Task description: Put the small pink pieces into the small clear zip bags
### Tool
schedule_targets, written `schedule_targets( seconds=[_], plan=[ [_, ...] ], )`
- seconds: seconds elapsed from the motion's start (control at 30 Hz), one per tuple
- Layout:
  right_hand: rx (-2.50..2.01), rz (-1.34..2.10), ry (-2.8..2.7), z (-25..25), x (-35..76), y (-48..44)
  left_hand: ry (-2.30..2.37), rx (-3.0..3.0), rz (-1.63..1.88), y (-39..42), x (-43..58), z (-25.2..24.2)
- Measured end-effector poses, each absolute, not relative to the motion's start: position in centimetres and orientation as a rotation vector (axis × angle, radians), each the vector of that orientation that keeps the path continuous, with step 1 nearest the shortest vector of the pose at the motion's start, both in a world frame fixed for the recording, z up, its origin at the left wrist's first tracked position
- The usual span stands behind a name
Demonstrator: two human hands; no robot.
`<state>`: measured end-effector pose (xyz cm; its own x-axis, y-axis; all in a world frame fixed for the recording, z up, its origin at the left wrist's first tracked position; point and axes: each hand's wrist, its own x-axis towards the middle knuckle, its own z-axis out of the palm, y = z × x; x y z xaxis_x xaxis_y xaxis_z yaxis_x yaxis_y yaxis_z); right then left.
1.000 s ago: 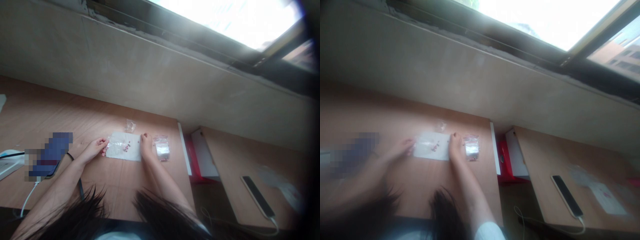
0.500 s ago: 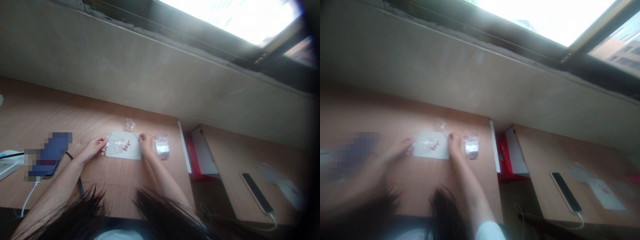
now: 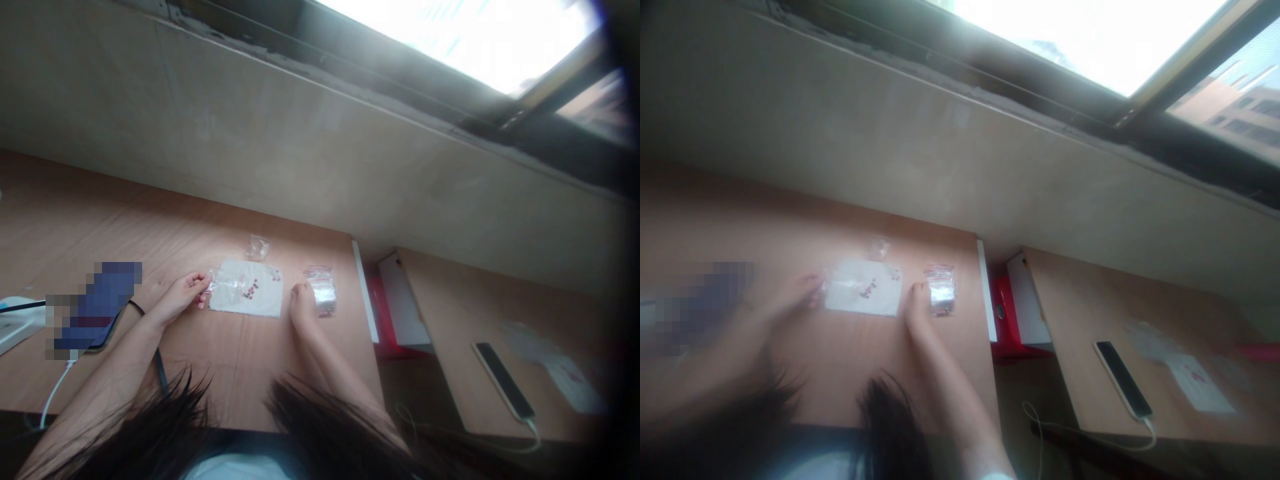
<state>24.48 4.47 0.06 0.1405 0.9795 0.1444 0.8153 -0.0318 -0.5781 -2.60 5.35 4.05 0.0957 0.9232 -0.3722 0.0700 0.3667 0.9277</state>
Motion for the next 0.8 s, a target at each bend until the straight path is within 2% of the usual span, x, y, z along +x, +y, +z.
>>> schedule_targets(
  seconds=[0.2,0.5,0.57,0.7,0.8],
  plan=[
    [-1.773,0.401,-1.676,0.4,22.9,5.2,1.308,1.003,0.835,5.4,-2.7,4.0],
    [-1.725,0.635,-1.568,0.7,18.8,5.4,1.260,1.079,0.882,5.0,-1.6,5.2],
    [-1.698,0.788,-1.443,1.5,18.5,4.9,1.235,1.086,0.897,4.8,-0.9,5.6],
    [-1.479,1.379,-1.113,2.5,18.2,4.7,1.193,1.099,0.882,3.9,0.9,5.8],
    [-1.341,1.427,-0.900,2.7,18.5,5.0,1.096,1.180,0.764,2.9,1.8,5.6]
  ],
)
